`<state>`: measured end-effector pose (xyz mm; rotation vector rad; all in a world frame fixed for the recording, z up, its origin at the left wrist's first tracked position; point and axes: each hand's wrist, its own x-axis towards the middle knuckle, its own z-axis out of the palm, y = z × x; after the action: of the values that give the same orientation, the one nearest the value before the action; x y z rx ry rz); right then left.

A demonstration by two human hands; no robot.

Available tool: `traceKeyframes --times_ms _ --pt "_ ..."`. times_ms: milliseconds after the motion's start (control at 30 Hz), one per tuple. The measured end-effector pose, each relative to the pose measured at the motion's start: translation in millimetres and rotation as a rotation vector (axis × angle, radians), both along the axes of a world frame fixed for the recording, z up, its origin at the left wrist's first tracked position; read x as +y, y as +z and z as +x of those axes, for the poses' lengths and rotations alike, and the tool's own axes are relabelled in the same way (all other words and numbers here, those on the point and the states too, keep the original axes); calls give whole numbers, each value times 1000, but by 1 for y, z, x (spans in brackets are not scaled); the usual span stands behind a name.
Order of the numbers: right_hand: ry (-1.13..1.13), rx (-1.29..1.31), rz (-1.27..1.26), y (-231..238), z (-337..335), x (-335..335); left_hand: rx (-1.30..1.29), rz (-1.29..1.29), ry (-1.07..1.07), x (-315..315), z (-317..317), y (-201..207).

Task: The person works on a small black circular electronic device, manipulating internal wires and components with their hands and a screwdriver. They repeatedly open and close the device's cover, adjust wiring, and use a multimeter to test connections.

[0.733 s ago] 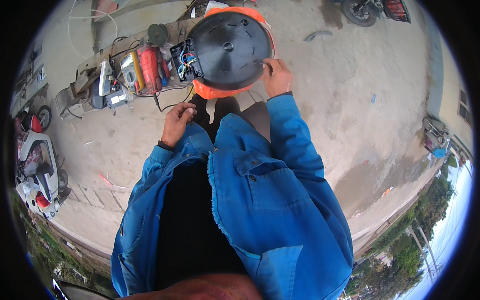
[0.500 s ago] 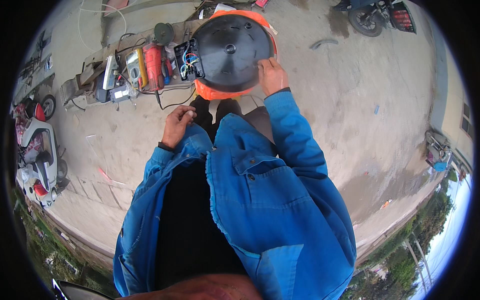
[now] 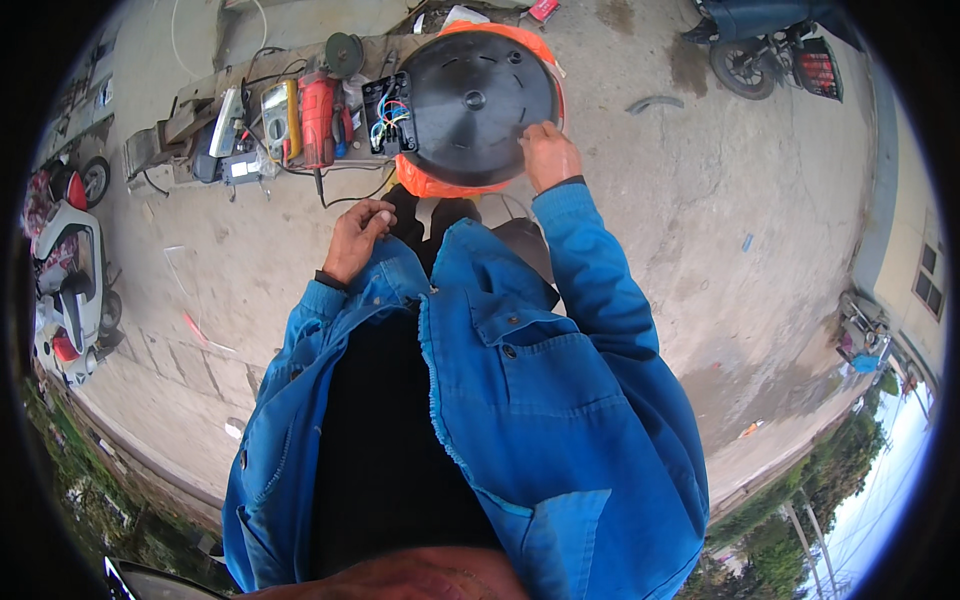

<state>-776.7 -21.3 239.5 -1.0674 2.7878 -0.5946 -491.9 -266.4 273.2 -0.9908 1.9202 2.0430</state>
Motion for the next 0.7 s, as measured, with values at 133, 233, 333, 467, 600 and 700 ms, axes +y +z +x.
traceKeyframes --times_ms 133,233,333,467,600,700 --pt "-43 -34 6 4 2 2 11 0 -11 -6 -2 0" --pt "-70 -52 -47 8 3 2 8 5 -14 -9 -4 -2" --pt "-95 -74 -103 11 3 4 5 12 -10 -12 -7 -4" --pt "-97 -60 -93 15 4 3 7 -10 -56 -15 -11 -8" --pt "-105 -95 -91 25 4 0 -13 4 -68 -16 -16 -6" --pt "-192 -179 -148 42 6 2 28 13 -82 -11 -30 4"
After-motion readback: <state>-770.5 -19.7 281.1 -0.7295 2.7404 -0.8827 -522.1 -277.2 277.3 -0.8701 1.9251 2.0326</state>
